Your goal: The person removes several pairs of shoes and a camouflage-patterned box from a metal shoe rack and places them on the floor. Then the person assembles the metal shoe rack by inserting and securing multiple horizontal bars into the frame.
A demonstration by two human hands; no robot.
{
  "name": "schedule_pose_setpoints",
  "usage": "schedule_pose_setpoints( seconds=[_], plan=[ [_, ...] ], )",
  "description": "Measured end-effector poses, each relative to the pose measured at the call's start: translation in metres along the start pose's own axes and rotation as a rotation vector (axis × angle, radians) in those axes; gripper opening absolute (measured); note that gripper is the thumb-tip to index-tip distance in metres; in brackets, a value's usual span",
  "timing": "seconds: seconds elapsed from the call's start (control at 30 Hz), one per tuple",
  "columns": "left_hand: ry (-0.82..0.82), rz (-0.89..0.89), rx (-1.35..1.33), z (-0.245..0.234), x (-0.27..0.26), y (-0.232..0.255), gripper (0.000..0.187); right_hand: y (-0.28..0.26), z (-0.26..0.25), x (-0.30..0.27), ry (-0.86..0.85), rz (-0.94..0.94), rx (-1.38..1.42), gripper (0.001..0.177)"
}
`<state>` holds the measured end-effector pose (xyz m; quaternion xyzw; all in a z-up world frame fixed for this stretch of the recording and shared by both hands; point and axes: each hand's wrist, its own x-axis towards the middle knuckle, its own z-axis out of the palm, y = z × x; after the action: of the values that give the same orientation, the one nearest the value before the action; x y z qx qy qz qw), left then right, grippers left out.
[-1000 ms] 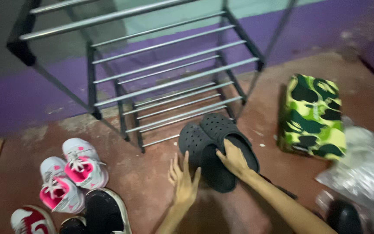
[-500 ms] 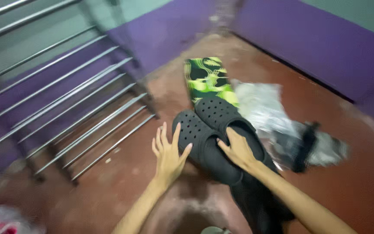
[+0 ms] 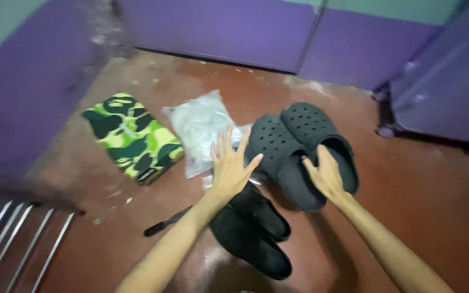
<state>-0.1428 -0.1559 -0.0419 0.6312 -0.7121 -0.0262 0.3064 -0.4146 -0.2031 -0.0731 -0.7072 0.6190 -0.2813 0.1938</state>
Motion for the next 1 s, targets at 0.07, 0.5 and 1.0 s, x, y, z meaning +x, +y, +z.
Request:
schedule_pose_setpoints(
  seconds=[0.07,0.5,1.0],
  plan=[
    [-0.035,-0.025,-0.049,0.034,0.000,0.019,0.077,0.055,-0.005,-0.019,0.068,0.088,-0.042,0.050],
    [-0.030,0.024,-0.094,0.125,-0.055,0.033,0.078,0.193,0.045,-0.082,0.276,0.544,-0.277,0.098],
    [-0.058,-0.291,0.210,-0.063,-0.150,-0.073,0.091,-0.063,0.104,-0.011,-0.004,-0.110,0.004,0.085]
  ],
)
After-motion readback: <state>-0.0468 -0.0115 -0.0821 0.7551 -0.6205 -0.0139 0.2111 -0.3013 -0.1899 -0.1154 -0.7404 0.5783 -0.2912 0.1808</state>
